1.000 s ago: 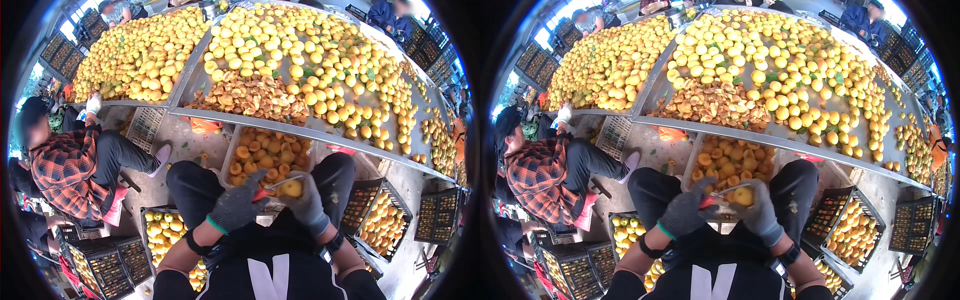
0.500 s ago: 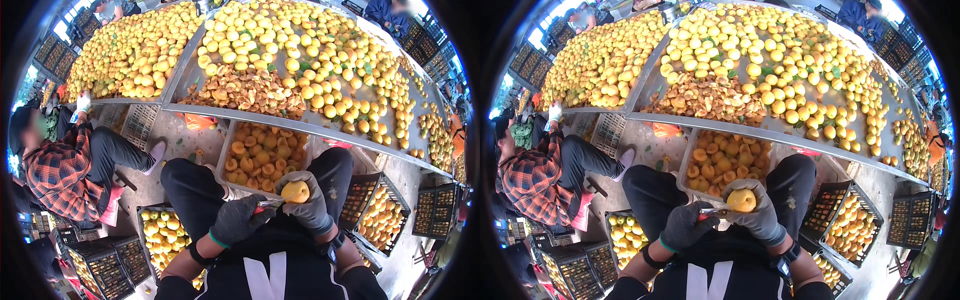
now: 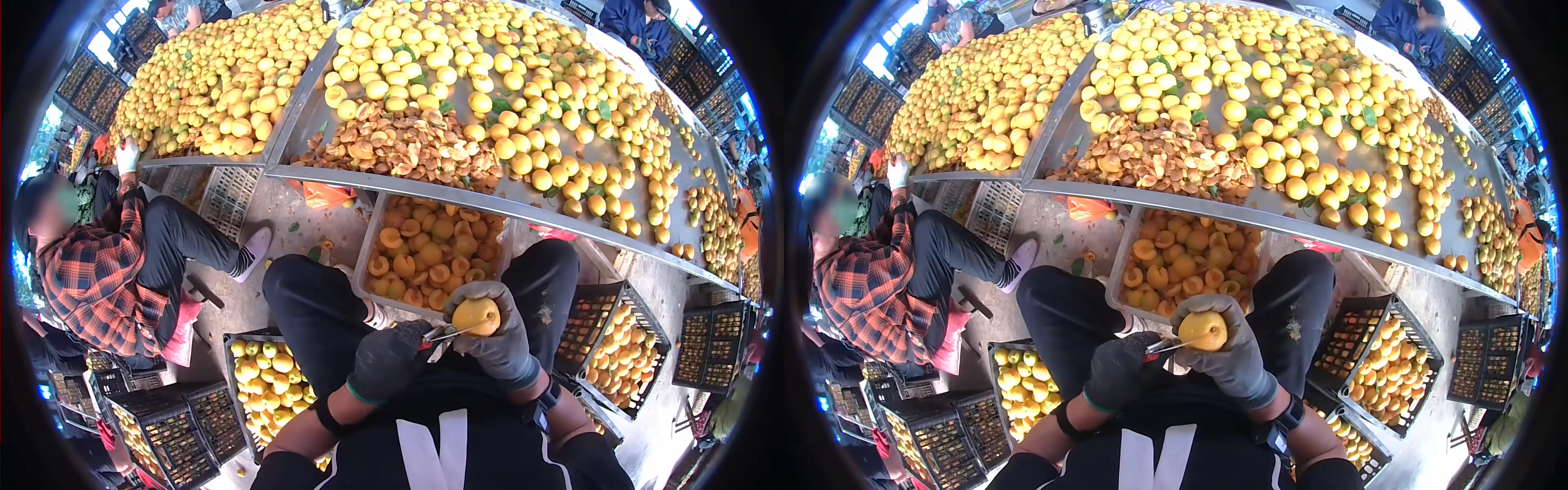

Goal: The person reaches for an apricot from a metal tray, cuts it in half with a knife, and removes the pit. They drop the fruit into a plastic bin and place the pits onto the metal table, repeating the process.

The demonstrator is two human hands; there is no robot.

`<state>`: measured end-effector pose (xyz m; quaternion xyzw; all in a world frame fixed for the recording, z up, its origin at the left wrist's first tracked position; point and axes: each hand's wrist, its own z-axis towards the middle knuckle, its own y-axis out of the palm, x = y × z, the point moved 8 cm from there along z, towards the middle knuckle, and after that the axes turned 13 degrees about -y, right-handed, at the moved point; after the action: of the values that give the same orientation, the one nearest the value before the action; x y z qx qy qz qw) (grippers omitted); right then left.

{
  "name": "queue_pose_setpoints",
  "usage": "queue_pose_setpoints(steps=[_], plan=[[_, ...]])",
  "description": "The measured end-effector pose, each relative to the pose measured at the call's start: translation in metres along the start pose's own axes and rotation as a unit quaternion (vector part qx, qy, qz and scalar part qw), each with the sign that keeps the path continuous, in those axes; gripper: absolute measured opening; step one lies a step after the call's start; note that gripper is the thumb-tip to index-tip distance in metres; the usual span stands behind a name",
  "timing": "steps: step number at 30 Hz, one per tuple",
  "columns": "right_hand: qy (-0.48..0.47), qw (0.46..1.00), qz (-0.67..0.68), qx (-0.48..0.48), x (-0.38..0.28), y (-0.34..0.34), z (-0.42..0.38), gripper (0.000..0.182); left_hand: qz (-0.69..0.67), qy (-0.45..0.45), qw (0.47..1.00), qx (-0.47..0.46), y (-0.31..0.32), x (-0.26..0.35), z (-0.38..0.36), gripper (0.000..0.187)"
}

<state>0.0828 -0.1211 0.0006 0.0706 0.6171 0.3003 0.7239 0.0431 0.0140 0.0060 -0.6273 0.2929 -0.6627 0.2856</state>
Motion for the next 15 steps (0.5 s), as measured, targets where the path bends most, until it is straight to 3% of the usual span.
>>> queue_pose_setpoints(steps=[4,9,15], plan=[[0.008,1.0,0.01,0.003,-0.001,0.003,0.0,0.056,0.039,-0.007,0.999,-0.032,0.003,0.0,0.0,0.025],[-0.043,0.995,-0.088,0.002,-0.008,0.004,0.001,0.057,0.057,-0.001,0.998,-0.014,0.003,0.0,0.004,0.026],[-0.031,0.997,-0.025,0.07,0.006,0.002,-0.007,0.053,0.028,-0.015,0.999,-0.017,0.011,-0.007,0.01,0.029]])
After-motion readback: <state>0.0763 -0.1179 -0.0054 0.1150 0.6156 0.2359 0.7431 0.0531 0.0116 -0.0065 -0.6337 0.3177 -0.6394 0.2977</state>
